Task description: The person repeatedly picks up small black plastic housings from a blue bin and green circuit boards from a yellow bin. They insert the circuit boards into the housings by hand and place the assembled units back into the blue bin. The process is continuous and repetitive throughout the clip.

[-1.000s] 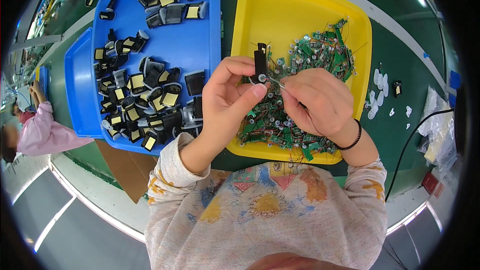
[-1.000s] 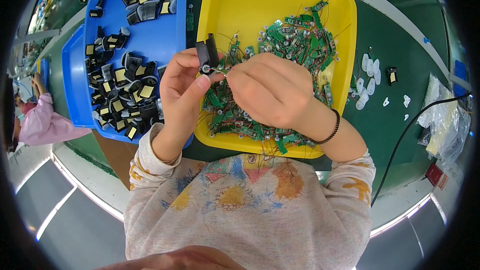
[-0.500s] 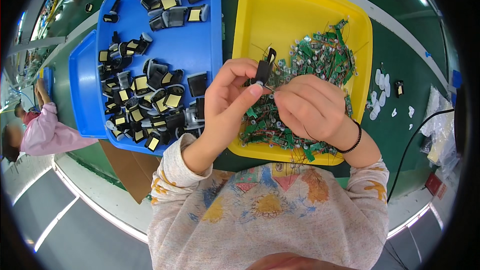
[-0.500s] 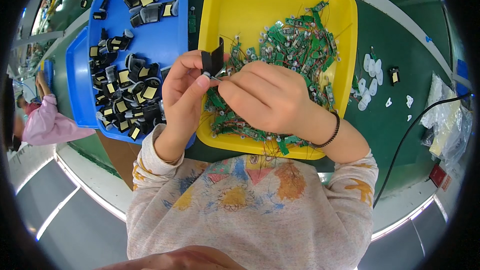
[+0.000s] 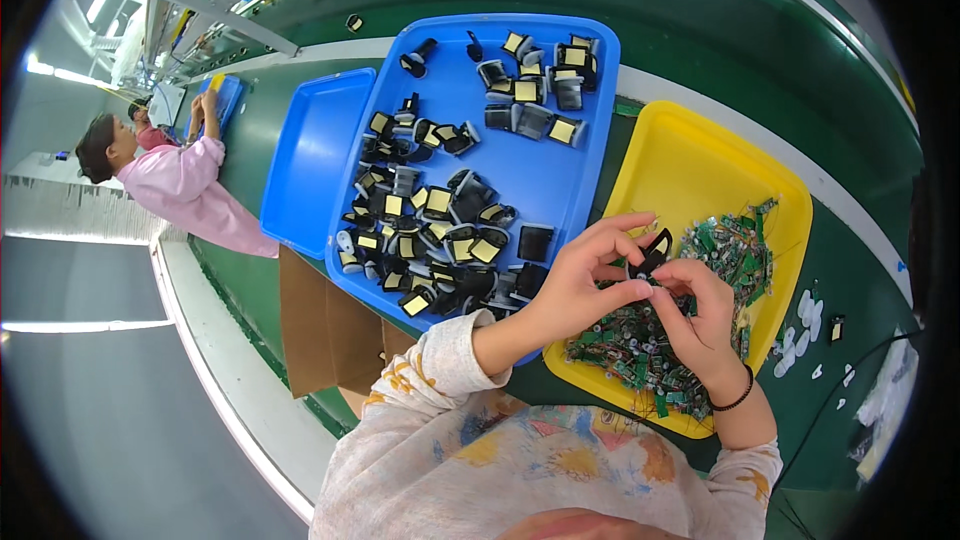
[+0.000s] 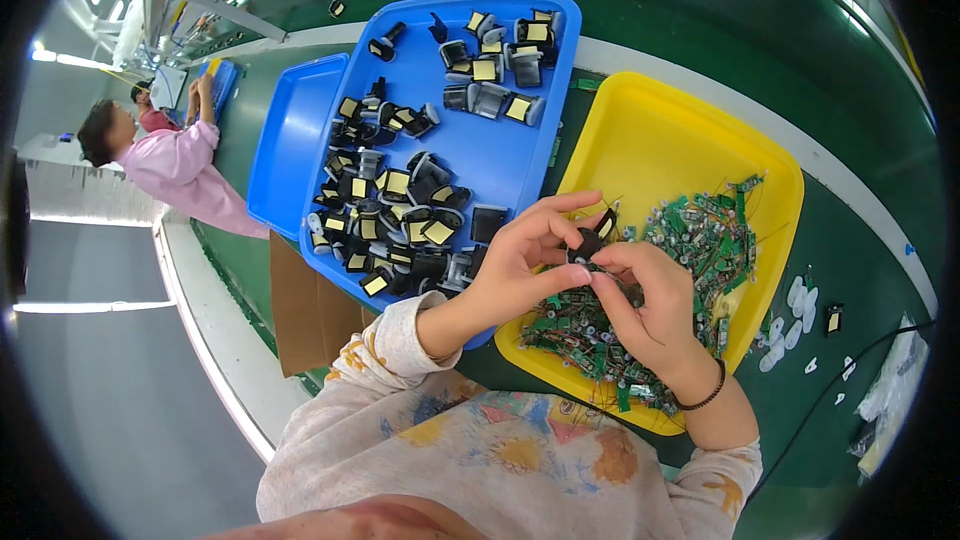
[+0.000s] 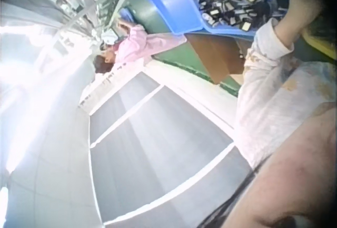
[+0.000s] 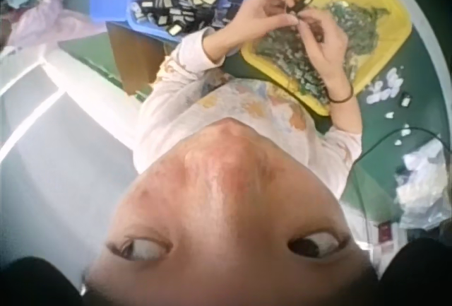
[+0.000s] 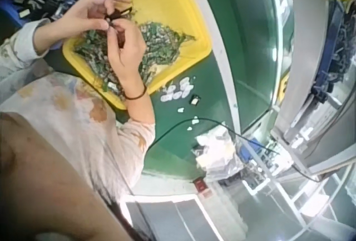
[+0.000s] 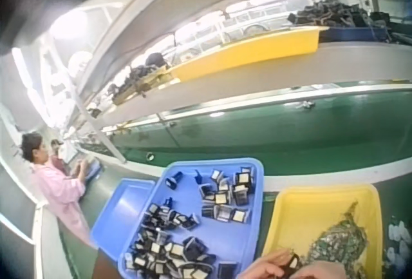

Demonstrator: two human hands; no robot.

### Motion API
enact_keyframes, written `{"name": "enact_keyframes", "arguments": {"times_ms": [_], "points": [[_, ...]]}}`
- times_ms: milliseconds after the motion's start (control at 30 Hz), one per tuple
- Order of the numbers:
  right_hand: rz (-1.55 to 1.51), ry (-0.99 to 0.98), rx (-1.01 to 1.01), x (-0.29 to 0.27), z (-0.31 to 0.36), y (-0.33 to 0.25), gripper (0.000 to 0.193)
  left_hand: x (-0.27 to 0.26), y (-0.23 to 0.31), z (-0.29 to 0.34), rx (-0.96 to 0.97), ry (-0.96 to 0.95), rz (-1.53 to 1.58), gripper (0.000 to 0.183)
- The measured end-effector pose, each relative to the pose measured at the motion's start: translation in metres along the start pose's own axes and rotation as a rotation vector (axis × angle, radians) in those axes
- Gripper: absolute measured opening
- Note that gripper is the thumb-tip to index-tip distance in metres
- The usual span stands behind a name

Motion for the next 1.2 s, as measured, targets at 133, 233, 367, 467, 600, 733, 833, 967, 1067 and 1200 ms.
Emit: {"name": "enact_keyframes", "arguments": {"times_ms": [133, 233, 367, 467, 600, 733, 833, 967, 1067, 1200], "points": [[0.047, -0.058, -0.025, 0.001, -0.001, 0.002, 0.013, -0.01, -0.011, -0.001, -0.045, -0.013, -0.014, 0.028], [0.093, -0.102, -0.074, 0.001, -0.003, 0.0, 0.012, -0.014, -0.014, -0.002, -0.024, -0.023, -0.149, 0.032], [0.097, -0.106, -0.082, 0.003, -0.002, 0.001, 0.013, -0.008, -0.002, -0.003, -0.067, 0.075, -0.132, 0.041], [0.072, -0.102, -0.061, 0.002, -0.003, 0.003, 0.014, -0.009, 0.002, -0.004, -0.046, 0.076, -0.329, 0.053], [0.004, -0.121, -0.013, 0.0, 0.0, 0.005, 0.016, -0.011, 0.002, -0.001, 0.067, 0.095, -0.333, 0.055], [-0.021, -0.102, -0.07, 0.0, 0.001, 0.007, 0.016, -0.009, 0.005, 0.001, 0.103, 0.104, -0.266, 0.054], [0.012, -0.099, -0.099, -0.002, 0.0, 0.006, 0.014, -0.008, 0.007, 0.002, 0.147, 0.092, -0.273, 0.054], [0.087, -0.124, -0.148, -0.002, -0.002, 0.003, 0.012, -0.009, 0.007, 0.004, 0.158, 0.094, -0.237, 0.053], [0.102, -0.127, -0.175, -0.001, -0.002, 0.003, 0.012, -0.011, 0.005, 0.005, 0.131, 0.087, -0.238, 0.054], [0.043, -0.132, -0.053, -0.002, -0.001, 0.01, 0.01, -0.011, 0.0, 0.001, 0.101, 0.069, -0.207, 0.061]]}}
Point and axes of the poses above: each hand's wrist, its own z-axis away from the middle knuckle, its own x-axis out of the palm, y = z × x, the point moved 4 cm from there along -z, towards the middle knuckle, and after that the axes turned 4 degrees about -x, right-handed, at the moved point
